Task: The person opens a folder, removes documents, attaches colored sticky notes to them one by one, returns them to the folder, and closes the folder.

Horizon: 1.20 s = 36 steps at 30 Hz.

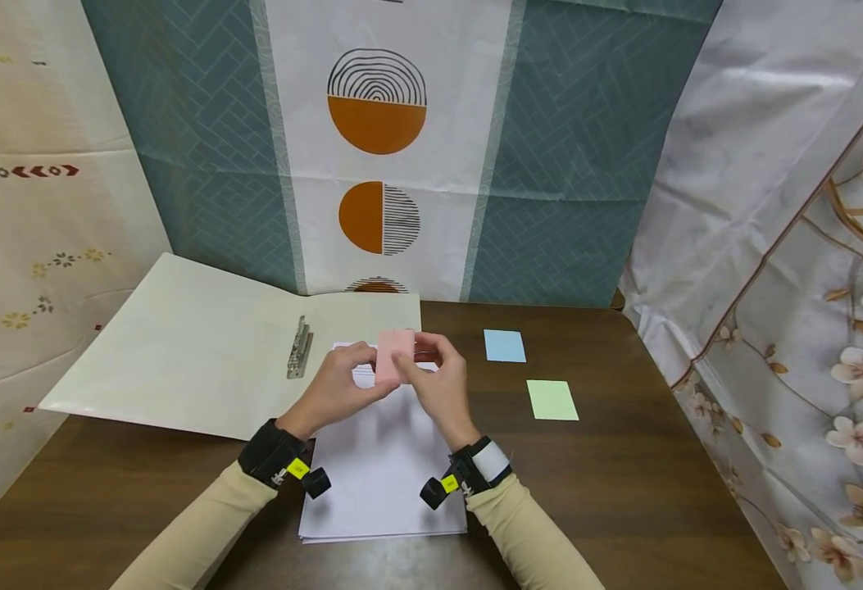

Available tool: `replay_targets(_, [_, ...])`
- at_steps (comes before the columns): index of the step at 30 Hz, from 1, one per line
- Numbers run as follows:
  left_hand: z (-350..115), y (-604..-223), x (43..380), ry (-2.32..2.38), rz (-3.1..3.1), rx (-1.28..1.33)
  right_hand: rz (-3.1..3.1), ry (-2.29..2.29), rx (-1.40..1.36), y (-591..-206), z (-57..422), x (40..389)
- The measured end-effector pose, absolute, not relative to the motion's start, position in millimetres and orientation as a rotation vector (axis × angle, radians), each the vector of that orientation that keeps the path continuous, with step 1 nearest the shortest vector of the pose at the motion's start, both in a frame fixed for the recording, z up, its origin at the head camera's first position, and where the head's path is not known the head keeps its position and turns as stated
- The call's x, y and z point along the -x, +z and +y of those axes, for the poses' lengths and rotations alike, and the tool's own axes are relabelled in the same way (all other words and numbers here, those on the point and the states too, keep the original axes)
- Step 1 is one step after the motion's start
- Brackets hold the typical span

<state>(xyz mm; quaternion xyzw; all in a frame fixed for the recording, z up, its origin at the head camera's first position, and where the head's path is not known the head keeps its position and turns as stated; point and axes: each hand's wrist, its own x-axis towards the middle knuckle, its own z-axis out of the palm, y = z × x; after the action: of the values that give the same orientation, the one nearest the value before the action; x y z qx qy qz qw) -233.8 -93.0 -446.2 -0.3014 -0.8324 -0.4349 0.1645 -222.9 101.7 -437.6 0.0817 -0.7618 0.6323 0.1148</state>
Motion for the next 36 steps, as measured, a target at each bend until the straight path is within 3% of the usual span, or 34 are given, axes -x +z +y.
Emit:
replay_targets(12, [-97.1, -446.7, 236.3, -1.272, -2.356, 0.879, -2.193, 1.851, -0.29, -435.8, 108.4, 225.8])
replay_targets(25, [-99.6, -445.2, 238.1, -1.214, -2.228, 0.6, -2.168, 1.835, -0.19, -441.5, 119.9, 232.0])
replay_targets(36, [-96.4, -448.3, 238.1, -1.143, -2.174, 0.696, -2.189, 1.84, -0.192, -440.5, 114.7, 229.8])
